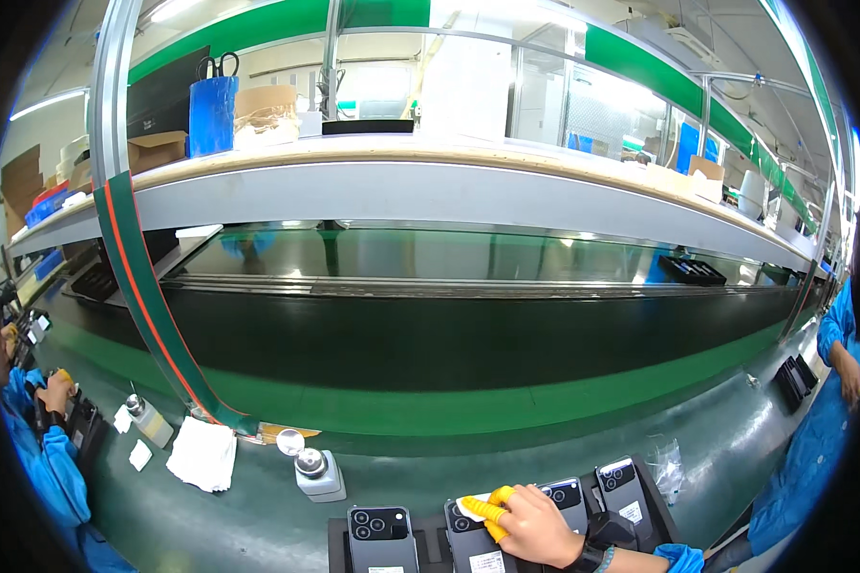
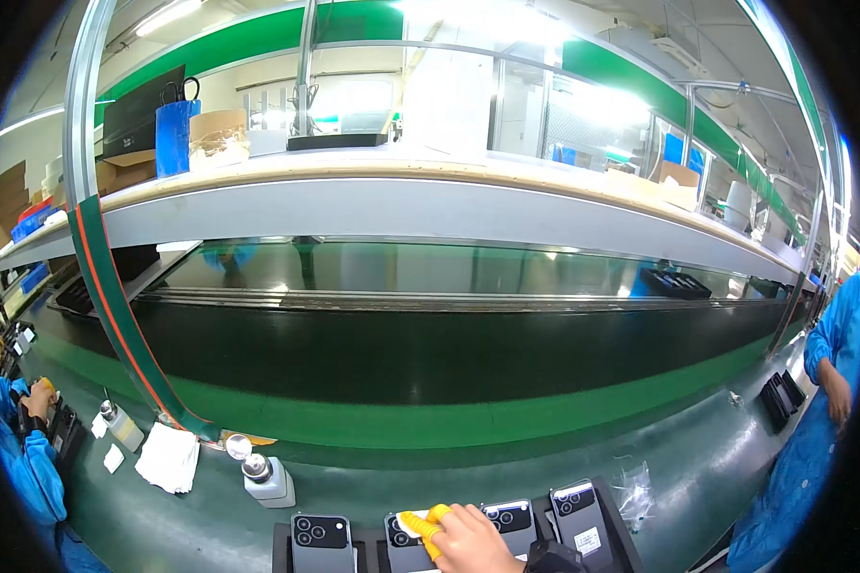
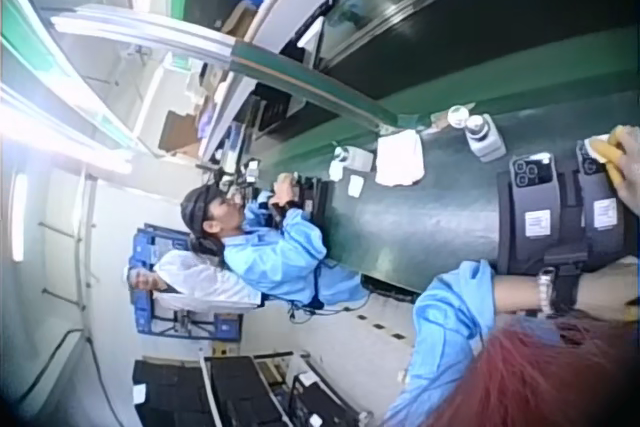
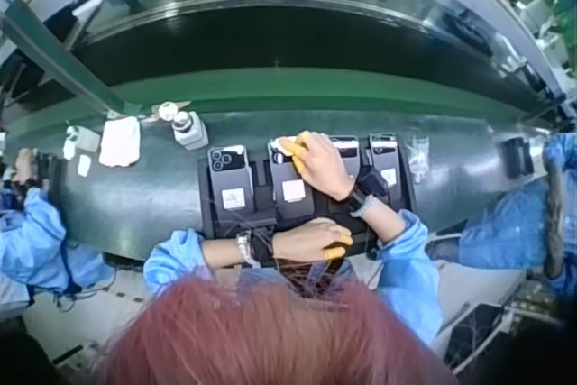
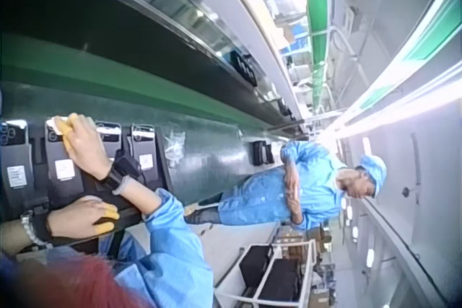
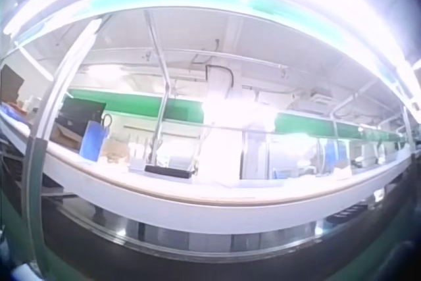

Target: Cleaning the screens of mobile phones and applying protective films on an assembly line.

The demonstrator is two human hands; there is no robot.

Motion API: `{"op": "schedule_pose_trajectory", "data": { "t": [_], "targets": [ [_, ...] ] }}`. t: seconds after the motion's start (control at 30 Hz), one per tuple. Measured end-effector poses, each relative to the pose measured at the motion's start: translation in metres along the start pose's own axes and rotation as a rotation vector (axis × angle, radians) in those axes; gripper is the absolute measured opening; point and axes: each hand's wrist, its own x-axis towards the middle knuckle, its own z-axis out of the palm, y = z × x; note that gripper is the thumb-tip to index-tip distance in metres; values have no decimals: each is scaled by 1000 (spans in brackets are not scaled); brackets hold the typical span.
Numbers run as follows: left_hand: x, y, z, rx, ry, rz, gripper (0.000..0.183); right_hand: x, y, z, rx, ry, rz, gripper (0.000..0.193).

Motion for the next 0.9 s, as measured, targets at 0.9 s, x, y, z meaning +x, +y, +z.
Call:
{"op": "schedule_pose_trajectory", "data": {
  "t": [0.9],
  "targets": [
    [-18,1,13,770,137,-396,60,-2,-29,-19,-334,-142,-23,24]
  ]
}}
